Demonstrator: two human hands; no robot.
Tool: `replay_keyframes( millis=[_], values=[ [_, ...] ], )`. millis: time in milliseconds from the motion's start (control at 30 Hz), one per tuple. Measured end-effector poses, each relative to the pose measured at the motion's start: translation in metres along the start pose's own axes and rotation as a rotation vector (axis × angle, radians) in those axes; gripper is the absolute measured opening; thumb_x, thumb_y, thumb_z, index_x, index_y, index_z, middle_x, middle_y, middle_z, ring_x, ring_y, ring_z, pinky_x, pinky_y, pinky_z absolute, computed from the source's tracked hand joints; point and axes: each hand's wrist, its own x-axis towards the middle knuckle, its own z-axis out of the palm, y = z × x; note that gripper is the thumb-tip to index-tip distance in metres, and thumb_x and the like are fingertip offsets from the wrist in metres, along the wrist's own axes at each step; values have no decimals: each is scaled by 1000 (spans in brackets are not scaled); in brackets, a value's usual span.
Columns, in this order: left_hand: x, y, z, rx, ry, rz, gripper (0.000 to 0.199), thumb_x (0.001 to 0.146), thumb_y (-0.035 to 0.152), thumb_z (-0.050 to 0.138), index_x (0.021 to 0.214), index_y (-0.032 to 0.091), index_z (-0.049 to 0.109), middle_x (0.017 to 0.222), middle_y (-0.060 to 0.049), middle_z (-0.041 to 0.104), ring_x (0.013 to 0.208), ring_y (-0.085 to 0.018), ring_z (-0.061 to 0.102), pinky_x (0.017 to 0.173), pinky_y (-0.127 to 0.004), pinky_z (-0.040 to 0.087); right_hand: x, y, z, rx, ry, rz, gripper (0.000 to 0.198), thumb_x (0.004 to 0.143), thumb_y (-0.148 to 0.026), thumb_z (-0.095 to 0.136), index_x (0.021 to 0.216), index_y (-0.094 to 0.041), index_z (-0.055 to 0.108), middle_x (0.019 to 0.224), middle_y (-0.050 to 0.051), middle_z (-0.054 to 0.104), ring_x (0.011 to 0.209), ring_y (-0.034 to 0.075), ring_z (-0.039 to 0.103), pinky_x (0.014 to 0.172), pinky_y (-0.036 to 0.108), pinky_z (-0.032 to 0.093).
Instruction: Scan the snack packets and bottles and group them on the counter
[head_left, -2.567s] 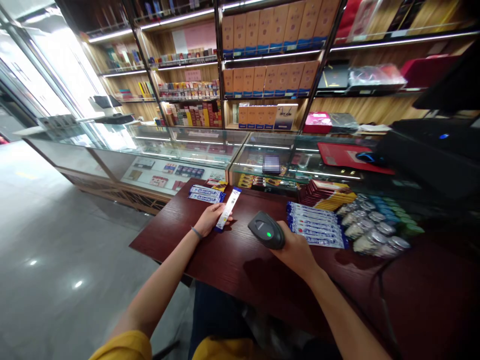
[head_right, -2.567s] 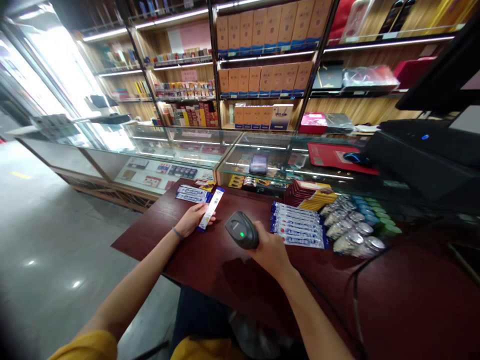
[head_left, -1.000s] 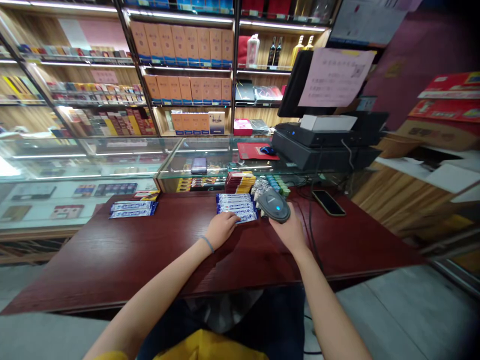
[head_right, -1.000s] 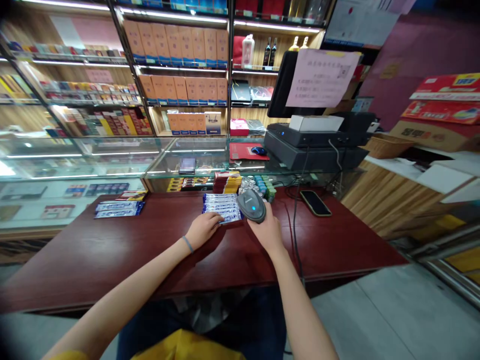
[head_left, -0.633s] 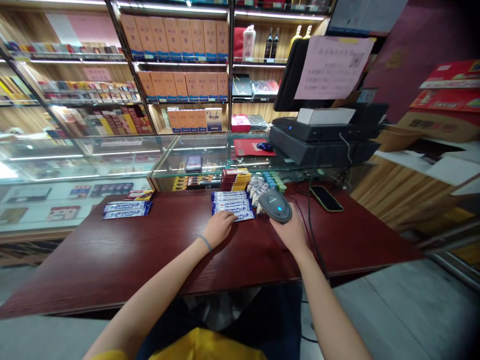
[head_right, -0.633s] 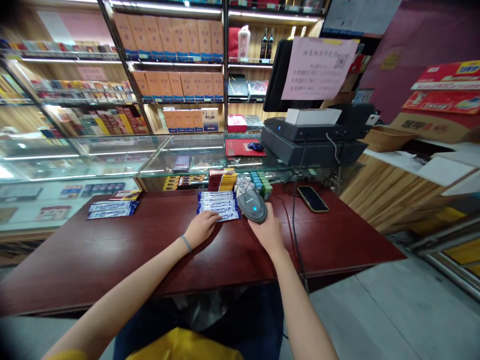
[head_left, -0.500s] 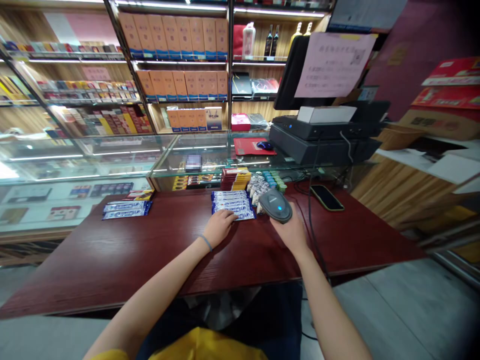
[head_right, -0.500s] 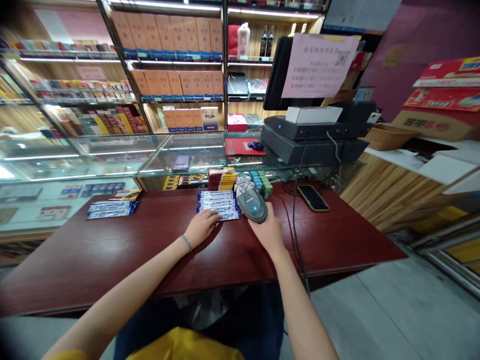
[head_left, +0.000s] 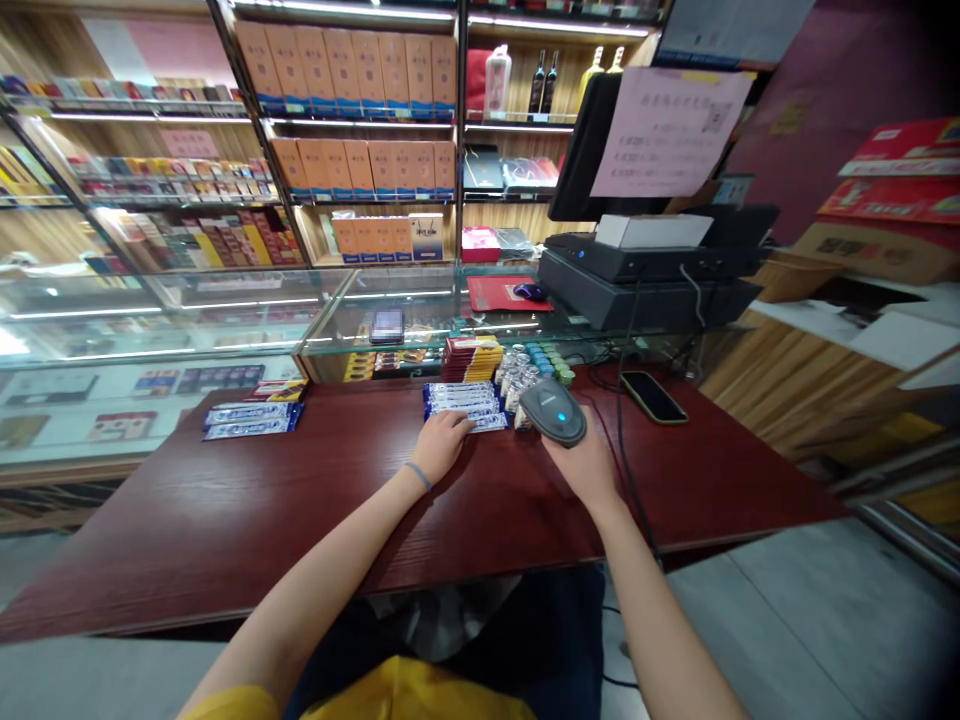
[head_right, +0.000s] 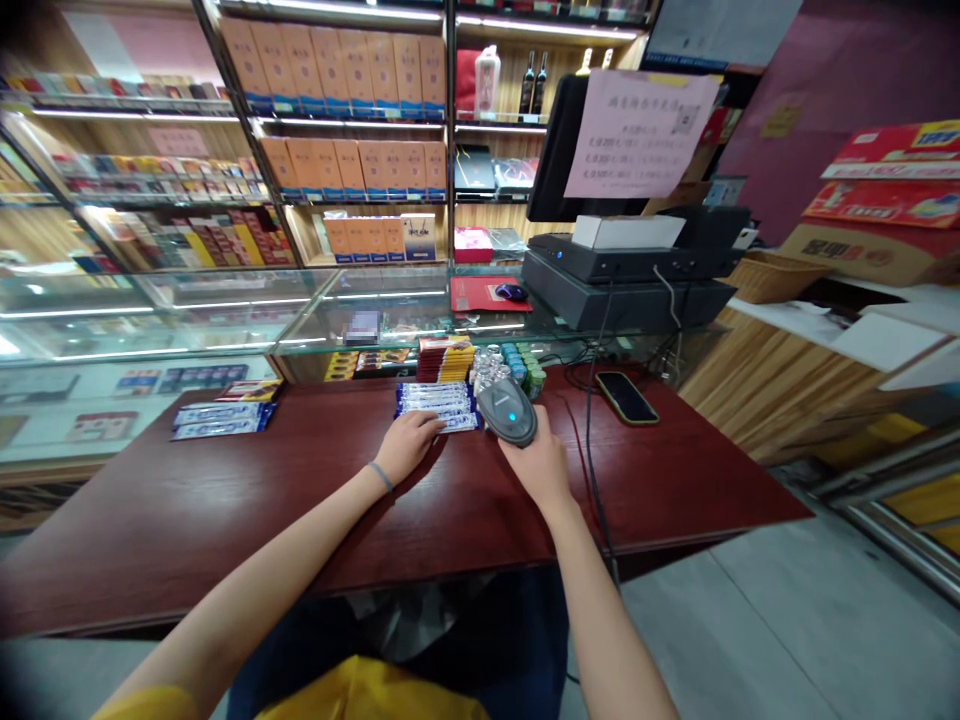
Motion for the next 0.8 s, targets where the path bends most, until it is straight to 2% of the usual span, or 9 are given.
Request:
replay_keyframes(
  millis=[333,500,633,800],
  values=[
    [-2,0,-1,-13,29,-10,26,95,18,54,116,21,68,121,-10,65,110,-24,59,96,-42,49,-1,-8,-2,36,-1,-9,33,76,-37,63,106,-27,51,91,8,73,95,31,71,73,35,52],
    [-5,-7,-17,-13,57,-49,28,94,25,58,121,23,65,124,-10,64,116,-26,57,100,-44,48,1,-15,3,3,9,-40,35,76,-39,64,107,-26,52,93,10,74,93,32,72,71,35,52],
    [-18,-25,-42,6,114,-90,30,95,27,55,123,22,64,127,-12,62,119,-27,56,102,-46,47,3,-28,15,-46,-15,-74,44,76,-41,65,115,-25,52,90,9,74,87,33,73,66,35,51],
    [-52,-64,-71,79,153,-171,35,94,24,54,128,24,62,136,-12,58,128,-29,51,108,-48,43,7,-49,45,-14,-11,-167,44,77,-41,64,115,-23,55,93,11,75,86,33,73,68,37,52]
  ],
)
